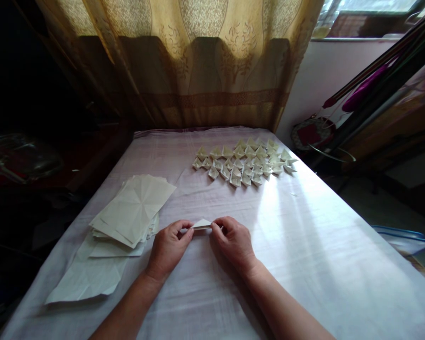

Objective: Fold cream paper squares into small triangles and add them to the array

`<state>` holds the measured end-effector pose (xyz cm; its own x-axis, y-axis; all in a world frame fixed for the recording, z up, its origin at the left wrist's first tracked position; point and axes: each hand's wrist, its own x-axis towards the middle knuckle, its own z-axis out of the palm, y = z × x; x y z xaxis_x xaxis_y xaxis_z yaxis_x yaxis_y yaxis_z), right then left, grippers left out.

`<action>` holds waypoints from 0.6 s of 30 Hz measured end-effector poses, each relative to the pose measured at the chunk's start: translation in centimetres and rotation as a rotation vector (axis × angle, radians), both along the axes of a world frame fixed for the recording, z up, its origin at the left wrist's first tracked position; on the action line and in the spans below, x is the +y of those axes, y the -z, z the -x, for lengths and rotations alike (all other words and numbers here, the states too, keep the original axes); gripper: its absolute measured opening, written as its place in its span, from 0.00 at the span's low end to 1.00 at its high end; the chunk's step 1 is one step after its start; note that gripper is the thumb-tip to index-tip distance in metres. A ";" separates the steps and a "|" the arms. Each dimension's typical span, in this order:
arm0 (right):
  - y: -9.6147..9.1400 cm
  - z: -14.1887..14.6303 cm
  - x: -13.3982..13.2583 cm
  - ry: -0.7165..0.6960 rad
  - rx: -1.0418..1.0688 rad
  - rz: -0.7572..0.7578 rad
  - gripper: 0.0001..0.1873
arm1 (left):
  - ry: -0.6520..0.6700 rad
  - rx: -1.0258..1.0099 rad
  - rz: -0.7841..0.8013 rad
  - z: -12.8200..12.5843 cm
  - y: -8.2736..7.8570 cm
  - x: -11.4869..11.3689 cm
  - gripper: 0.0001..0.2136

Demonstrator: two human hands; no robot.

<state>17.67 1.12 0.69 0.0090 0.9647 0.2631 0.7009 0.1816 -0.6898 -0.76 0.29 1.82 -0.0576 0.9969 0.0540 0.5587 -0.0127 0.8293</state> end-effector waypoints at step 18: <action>-0.8 0.8 -0.5 -0.212 -0.206 -0.512 0.06 | -0.004 0.181 0.043 -0.4 -0.1 0.0 0.09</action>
<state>16.90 0.66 1.53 -0.2707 0.6896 0.6717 0.7231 0.6063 -0.3310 -0.37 0.31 1.91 -0.0544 0.9983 0.0212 0.6986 0.0229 0.7152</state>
